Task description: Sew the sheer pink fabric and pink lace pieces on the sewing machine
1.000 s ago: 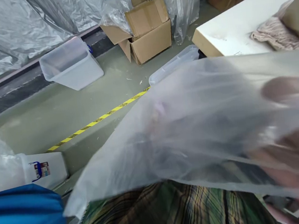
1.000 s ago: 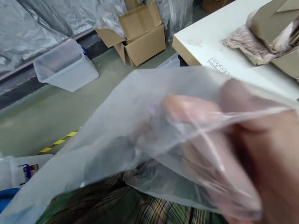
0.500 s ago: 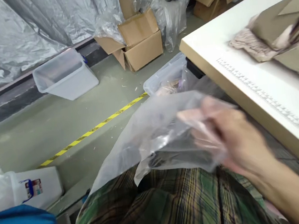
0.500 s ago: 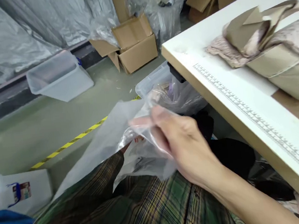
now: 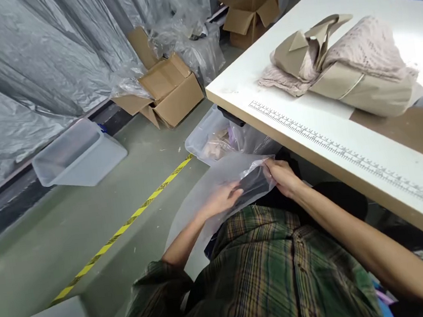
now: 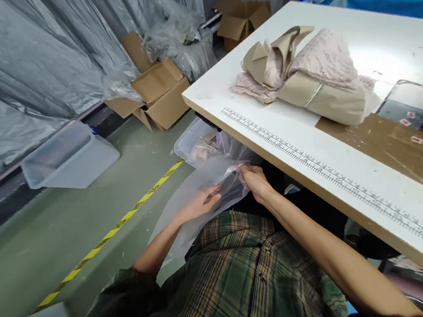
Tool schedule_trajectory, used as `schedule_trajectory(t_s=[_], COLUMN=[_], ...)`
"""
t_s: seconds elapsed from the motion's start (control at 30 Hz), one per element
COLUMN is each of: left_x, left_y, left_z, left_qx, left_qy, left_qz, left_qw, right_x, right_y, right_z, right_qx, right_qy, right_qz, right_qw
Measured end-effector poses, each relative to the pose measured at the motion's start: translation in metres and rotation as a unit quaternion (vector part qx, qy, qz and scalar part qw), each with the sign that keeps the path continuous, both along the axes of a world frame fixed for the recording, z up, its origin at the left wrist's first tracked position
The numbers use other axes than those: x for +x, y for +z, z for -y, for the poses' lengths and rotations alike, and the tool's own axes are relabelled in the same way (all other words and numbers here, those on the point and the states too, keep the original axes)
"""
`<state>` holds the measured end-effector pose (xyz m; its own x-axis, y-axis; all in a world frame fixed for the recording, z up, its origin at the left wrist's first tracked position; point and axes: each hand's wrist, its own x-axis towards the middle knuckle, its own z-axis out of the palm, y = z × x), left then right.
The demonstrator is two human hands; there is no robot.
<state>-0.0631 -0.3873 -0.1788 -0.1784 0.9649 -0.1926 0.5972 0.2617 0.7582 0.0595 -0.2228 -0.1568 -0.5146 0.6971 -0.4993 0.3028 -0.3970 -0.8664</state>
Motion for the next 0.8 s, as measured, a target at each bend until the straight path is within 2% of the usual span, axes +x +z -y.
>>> schedule_trajectory(t_s=[0.07, 0.13, 0.17, 0.23, 0.3, 0.33, 0.4, 0.43, 0.5, 0.53, 0.6, 0.63, 0.67, 0.7, 0.73, 0.8], left_x=[0.011, 0.015, 0.014, 0.005, -0.011, -0.021, -0.044, -0.056, -0.079, -0.088, -0.095, -0.094, -0.088, -0.079, -0.068, -0.045], left_y=[0.020, 0.038, 0.045, 0.050, 0.047, 0.044, 0.040, 0.040, 0.042, 0.042, 0.039, 0.035, 0.029, 0.021, 0.011, -0.008], left_z=[-0.002, -0.005, -0.006, -0.010, -0.014, -0.015, -0.015, -0.014, -0.008, -0.004, 0.006, 0.011, 0.016, 0.020, 0.024, 0.026], left_qx=[0.089, 0.202, 0.228, 0.191, 0.074, 0.007, -0.109, -0.155, -0.180, -0.143, -0.032, 0.011, 0.029, 0.026, -0.006, -0.050], left_qy=[-0.023, -0.023, -0.023, -0.037, -0.058, -0.048, 0.020, 0.081, 0.170, 0.238, 0.331, 0.345, 0.330, 0.297, 0.233, 0.145], left_qz=[-0.014, -0.081, -0.127, -0.219, -0.283, -0.306, -0.343, -0.359, -0.380, -0.402, -0.415, -0.396, -0.359, -0.310, -0.245, -0.166], left_qw=[0.996, 0.976, 0.965, 0.956, 0.954, 0.951, 0.933, 0.917, 0.891, 0.873, 0.847, 0.851, 0.873, 0.903, 0.941, 0.974], right_x=[0.007, 0.014, 0.017, 0.024, 0.029, 0.031, 0.034, 0.034, 0.034, 0.033, 0.028, 0.025, 0.021, 0.016, 0.012, 0.004], right_y=[-0.004, -0.009, -0.011, -0.014, -0.014, -0.013, -0.009, -0.007, 0.000, 0.004, 0.012, 0.017, 0.021, 0.025, 0.029, 0.037], right_z=[-0.005, -0.011, -0.014, -0.020, -0.026, -0.028, -0.028, -0.027, -0.020, -0.015, -0.005, 0.000, 0.005, 0.010, 0.016, 0.031], right_qx=[0.012, 0.027, 0.036, 0.055, 0.071, 0.078, 0.084, 0.088, 0.110, 0.124, 0.146, 0.148, 0.144, 0.138, 0.131, 0.115], right_qy=[-0.010, -0.025, -0.034, -0.052, -0.062, -0.061, -0.049, -0.034, 0.027, 0.067, 0.132, 0.149, 0.152, 0.150, 0.152, 0.177], right_qz=[0.003, 0.008, 0.010, 0.013, 0.012, 0.011, 0.012, 0.012, 0.007, 0.001, -0.018, -0.028, -0.036, -0.044, -0.049, -0.057], right_qw=[1.000, 0.999, 0.999, 0.997, 0.995, 0.995, 0.995, 0.995, 0.994, 0.990, 0.980, 0.977, 0.977, 0.978, 0.978, 0.976])
